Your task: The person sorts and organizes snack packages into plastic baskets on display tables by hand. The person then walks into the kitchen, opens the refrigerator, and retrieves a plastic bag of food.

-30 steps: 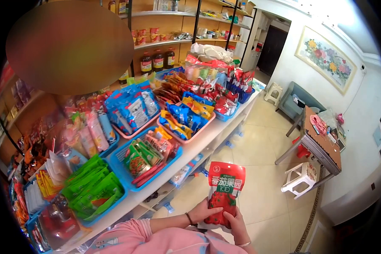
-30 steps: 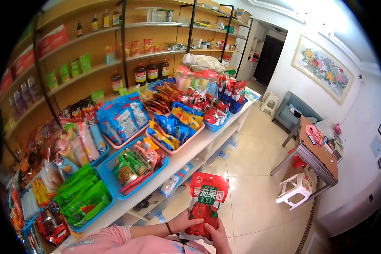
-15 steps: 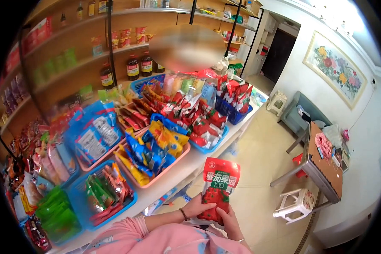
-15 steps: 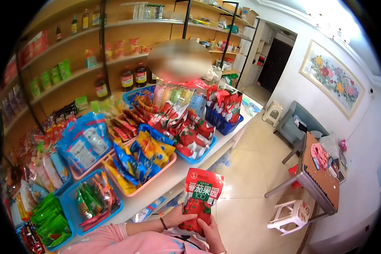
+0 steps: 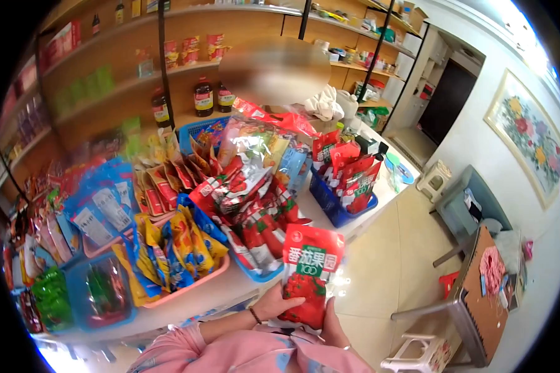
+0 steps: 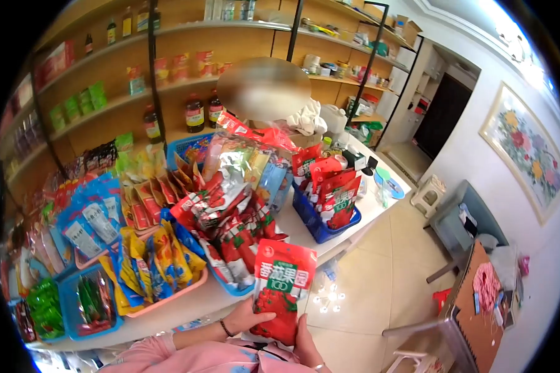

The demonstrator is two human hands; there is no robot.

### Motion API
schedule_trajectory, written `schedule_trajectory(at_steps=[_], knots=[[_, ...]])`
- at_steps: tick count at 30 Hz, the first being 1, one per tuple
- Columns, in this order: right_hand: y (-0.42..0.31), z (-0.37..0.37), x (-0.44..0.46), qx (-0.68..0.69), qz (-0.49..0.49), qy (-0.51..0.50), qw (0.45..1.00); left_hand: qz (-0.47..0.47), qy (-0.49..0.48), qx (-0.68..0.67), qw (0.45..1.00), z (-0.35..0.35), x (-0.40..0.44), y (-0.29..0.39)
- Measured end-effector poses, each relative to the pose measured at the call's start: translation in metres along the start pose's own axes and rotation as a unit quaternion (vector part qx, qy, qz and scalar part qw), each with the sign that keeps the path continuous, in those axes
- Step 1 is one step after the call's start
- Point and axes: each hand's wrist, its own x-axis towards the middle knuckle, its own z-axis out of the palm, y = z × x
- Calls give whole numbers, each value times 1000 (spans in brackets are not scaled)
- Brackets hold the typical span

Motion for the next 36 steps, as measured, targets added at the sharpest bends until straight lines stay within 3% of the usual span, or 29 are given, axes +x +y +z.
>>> schedule_trajectory(at_steps=[2,4,5,7,8,10,12,15,16,17,19,22,24,26,28,30,31,36], knots=[[-27,-40,37,10,14,-46,999,22,11,-16,1000,13,28,12],[-49,-86,77,-123,48,-85,987,39,91,-46,994,21,51,25],[-69,-106,82,-262,39,-90,960,50,140,-69,987,24,61,34],[-78,-177,121,-495,-27,-37,868,87,208,-71,972,20,82,50],[-113,-176,111,-520,52,-3,852,111,232,-48,965,13,91,53],[-141,-234,144,-531,71,50,843,83,309,-63,945,-2,105,43],[-177,-293,194,-562,63,99,819,44,365,90,926,-26,112,29],[-256,-340,274,-542,-79,234,804,26,398,85,913,-37,122,31],[-281,-363,315,-543,-173,253,782,-2,387,114,915,-40,125,35],[-303,-408,379,-582,-230,287,725,-6,401,113,909,-41,128,40],[-350,-354,374,-582,-329,320,671,-57,386,166,906,-42,134,55],[-387,-303,382,-585,-273,342,683,-93,345,135,924,-57,133,45],[-403,-279,389,-619,-248,325,671,-34,372,289,882,-42,119,69],[-409,-267,404,-623,-248,375,640,-43,457,359,813,-33,103,89],[-415,-252,407,-618,-236,361,657,1,551,374,746,-30,90,96],[-419,-244,411,-675,-207,340,621,-122,581,366,717,-27,75,99],[-420,-231,405,-683,-205,323,623,-126,590,413,682,-21,71,97],[-429,-232,435,-718,-192,252,619,-230,637,376,633,17,74,91]])
